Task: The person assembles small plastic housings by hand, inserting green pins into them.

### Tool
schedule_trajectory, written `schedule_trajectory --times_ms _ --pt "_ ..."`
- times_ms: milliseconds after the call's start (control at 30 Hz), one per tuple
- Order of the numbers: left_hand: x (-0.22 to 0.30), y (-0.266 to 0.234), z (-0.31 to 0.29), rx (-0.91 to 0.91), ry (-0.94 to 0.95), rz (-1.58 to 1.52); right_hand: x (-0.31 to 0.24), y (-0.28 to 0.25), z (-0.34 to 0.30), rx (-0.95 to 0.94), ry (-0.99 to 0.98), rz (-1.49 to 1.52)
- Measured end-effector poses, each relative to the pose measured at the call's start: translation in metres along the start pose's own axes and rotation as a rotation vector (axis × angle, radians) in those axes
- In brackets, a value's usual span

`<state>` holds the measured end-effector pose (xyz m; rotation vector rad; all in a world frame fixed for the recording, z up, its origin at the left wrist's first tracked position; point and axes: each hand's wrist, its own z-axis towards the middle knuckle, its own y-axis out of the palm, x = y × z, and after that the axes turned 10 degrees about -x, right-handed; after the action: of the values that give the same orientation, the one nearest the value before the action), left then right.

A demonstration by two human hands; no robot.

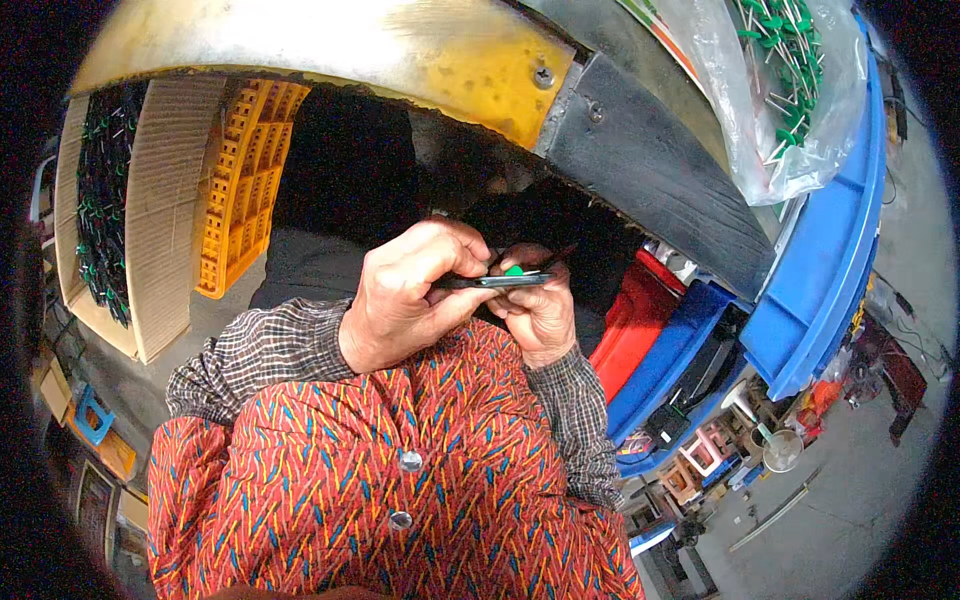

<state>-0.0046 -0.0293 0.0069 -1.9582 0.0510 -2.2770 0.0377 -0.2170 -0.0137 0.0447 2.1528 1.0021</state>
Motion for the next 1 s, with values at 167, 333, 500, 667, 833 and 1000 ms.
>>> schedule_trajectory --times_ms 167,333,500,667,833,1000 --pt "-0.001 0.0 0.0 0.014 0.055 0.026 0.001 -0.002 -0.002 -0.028 0.017 0.035" --pt "0.002 -0.001 0.0 0.007 0.055 0.027 0.003 -0.001 -0.003 -0.012 0.015 0.045" --pt "0.002 0.001 -0.001 0.013 0.056 0.028 0.003 0.0 -0.004 0.025 0.011 0.062" --pt "0.003 -0.001 -0.002 0.026 0.065 0.009 0.004 0.009 -0.003 0.107 -0.087 -0.092" --pt "0.005 0.0 -0.003 0.032 0.063 0.014 0.004 0.008 -0.006 0.063 -0.076 -0.018" --pt "0.006 -0.001 -0.002 0.021 0.065 0.022 0.003 0.001 -0.008 0.022 -0.039 0.024"
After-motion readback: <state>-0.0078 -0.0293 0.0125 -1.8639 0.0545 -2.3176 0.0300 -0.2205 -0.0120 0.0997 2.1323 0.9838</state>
